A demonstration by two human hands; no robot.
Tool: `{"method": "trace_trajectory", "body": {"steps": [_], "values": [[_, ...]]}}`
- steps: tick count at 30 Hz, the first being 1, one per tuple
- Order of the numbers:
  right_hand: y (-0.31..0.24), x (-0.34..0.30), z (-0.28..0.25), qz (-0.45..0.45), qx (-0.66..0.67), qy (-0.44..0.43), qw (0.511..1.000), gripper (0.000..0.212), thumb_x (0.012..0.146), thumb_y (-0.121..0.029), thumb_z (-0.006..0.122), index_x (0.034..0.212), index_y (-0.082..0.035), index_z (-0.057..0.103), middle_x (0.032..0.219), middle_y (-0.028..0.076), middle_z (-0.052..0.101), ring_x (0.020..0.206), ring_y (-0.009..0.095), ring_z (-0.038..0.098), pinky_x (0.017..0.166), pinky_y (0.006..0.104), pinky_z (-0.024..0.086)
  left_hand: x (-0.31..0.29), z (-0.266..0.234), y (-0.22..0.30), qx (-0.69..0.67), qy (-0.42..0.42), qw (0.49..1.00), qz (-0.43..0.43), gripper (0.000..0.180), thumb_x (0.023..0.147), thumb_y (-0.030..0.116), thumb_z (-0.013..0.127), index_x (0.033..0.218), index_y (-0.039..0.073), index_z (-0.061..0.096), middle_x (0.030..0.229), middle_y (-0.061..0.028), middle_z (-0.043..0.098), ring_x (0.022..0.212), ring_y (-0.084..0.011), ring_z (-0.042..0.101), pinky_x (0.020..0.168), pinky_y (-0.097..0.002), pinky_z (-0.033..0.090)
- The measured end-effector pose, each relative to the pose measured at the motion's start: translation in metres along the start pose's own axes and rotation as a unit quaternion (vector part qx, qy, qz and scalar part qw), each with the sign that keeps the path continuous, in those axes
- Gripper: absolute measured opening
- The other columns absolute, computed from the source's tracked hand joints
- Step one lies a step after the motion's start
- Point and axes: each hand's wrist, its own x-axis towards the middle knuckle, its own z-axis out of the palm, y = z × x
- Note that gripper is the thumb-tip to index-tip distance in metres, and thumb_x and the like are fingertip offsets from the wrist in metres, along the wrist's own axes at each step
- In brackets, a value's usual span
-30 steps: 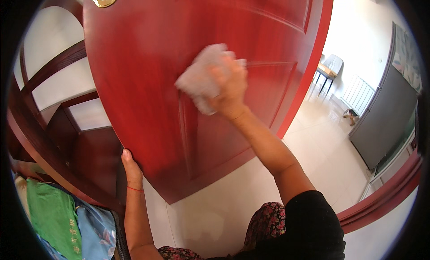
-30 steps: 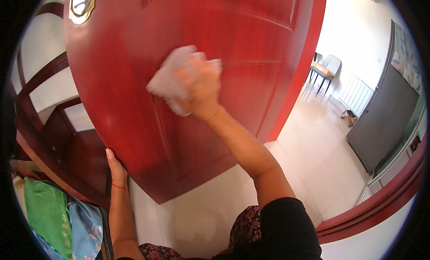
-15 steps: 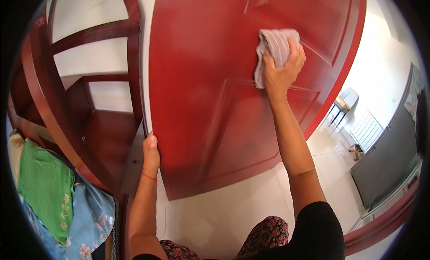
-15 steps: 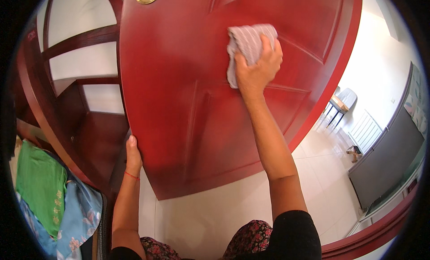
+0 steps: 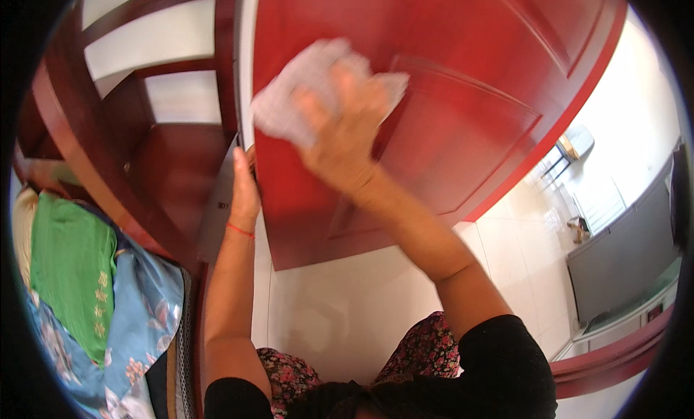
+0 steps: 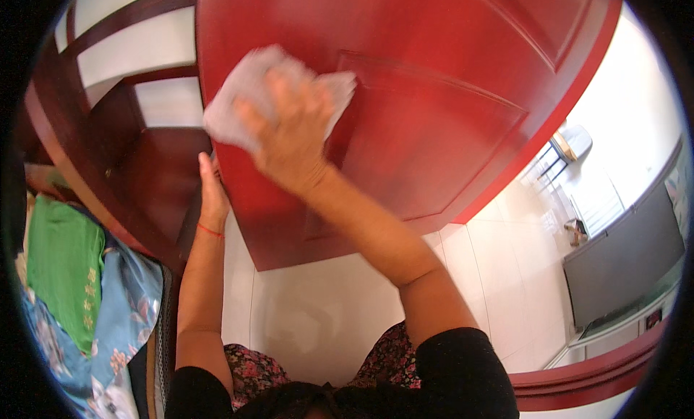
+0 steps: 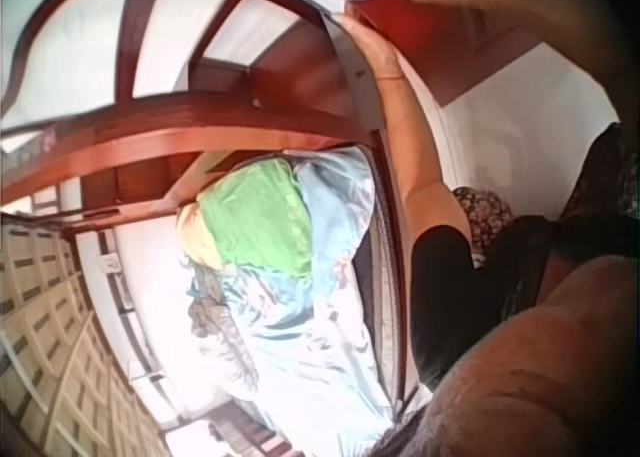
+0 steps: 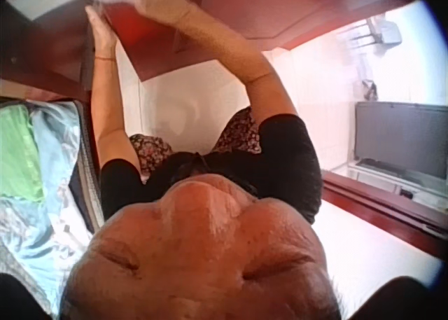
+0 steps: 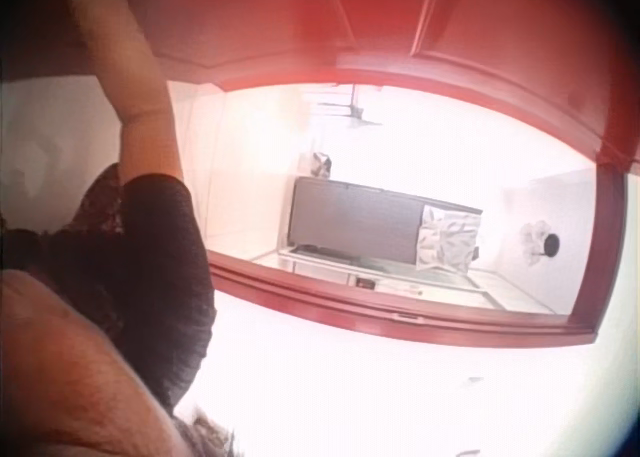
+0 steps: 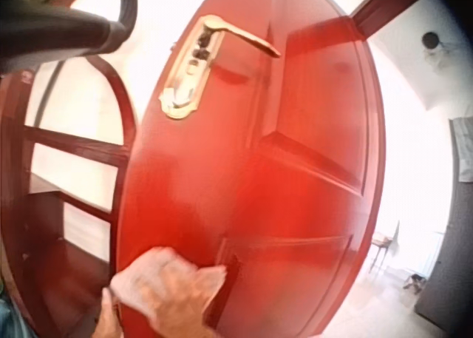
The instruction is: The person wipes a red wooden door and its handle with a cloth, moving from top to bottom and around the edges.
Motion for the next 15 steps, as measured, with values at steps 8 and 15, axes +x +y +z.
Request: {"method": "trace_trajectory", "body": {"steps": [8, 15], "values": [[-0.020, -0.123, -0.025, -0.136, 0.054, -0.107, 0.983, 0.022, 0.078, -0.024, 0.058, 0.098, -0.031, 0.055, 0.121, -0.003, 0.048, 0.112, 0.023, 0.045, 0.101, 0.0497, 0.027, -0.007, 0.005, 0.002, 0.055, -0.049, 0.997, 0.037, 0.071, 0.091, 0.060, 0.040, 0.130, 0.000, 0.045, 0.128, -0.0105, 0.052, 0.114, -0.0218, 0.053, 0.098, -0.0361, 0.041], [0.112, -0.056, -0.075, 0.067, -0.052, 0.066, 0.994, 0.044, 0.075, -0.022, 0.062, 0.118, -0.018, 0.052, 0.129, 0.022, 0.041, 0.106, 0.041, 0.045, 0.085, 0.0522, 0.033, 0.001, -0.019, -0.015, 0.141, -0.047, 0.986, 0.073, 0.076, 0.082, 0.057, 0.059, 0.129, -0.001, 0.044, 0.126, -0.0106, 0.051, 0.113, -0.0230, 0.051, 0.096, -0.0380, 0.042]]}}
